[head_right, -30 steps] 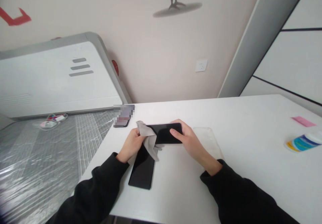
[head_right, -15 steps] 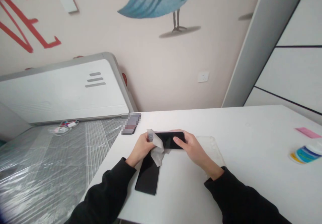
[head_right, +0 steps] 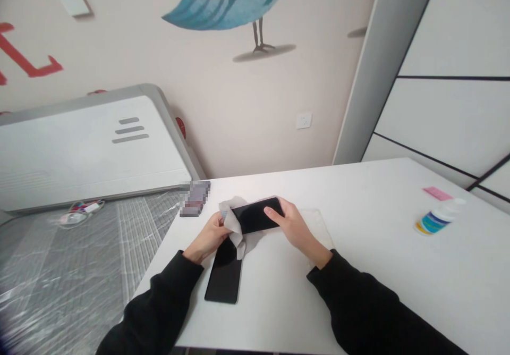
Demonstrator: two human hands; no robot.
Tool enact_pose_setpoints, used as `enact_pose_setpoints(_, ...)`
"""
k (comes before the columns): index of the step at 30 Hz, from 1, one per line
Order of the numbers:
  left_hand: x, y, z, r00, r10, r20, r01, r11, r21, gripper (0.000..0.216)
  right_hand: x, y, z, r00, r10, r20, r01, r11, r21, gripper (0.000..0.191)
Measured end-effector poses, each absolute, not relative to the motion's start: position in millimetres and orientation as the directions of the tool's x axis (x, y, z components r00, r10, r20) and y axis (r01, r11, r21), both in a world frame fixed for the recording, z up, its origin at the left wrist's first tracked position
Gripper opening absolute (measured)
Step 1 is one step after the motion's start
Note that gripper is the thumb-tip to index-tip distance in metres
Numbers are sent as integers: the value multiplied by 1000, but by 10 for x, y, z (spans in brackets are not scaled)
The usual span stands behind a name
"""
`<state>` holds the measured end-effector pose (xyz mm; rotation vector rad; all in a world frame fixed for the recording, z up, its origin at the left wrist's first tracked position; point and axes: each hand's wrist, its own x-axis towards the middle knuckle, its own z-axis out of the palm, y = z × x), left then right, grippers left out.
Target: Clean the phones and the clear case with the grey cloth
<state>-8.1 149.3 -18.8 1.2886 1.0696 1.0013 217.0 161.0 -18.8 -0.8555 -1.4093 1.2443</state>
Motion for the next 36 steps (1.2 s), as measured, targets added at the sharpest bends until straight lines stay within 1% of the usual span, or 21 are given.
enact_pose_setpoints(2,-59,1502,-189,209,977,-48,23,44,999,33,2155,1594,-183,-216,943,253,-100,236,-967,36)
enact_pose_setpoints(6,-65,1571,-235,98,995,-26,61,20,998,21,2113,1561,-183,-214,933,289,-82,278,-957,33)
enact_pose_setpoints(8,-79,1608,-269,58,998,-11,70,7,998,23,2107,1555,-180,-209,931,298,-74,289,-955,32)
enact_pose_setpoints(10,-87,1629,-299,56,998,-11,63,8,998,28,2117,1559,-175,-192,935,297,-62,290,-955,31)
enact_pose_setpoints(13,-76,1617,-308,102,994,-31,29,29,999,34,2147,1584,-170,-164,941,295,-45,292,-955,29)
enact_pose_setpoints(17,-36,1550,-228,172,984,-45,-12,47,999,33,2171,1617,-176,-155,940,305,-35,304,-952,30)
enact_pose_setpoints(20,-18,1510,-162,181,982,-48,-17,52,999,33,2164,1618,-194,-166,939,303,-21,303,-953,30)
enact_pose_setpoints(25,-33,1517,-179,149,987,-56,12,55,998,28,2155,1602,-215,-192,933,306,1,312,-950,29)
enact_pose_setpoints(32,-99,1582,-234,46,999,-16,89,11,996,17,2151,1577,-183,-207,923,325,55,343,-938,28)
enact_pose_setpoints(36,-130,1581,-254,13,1000,13,77,-14,997,25,2131,1586,-190,-224,921,318,25,332,-943,30)
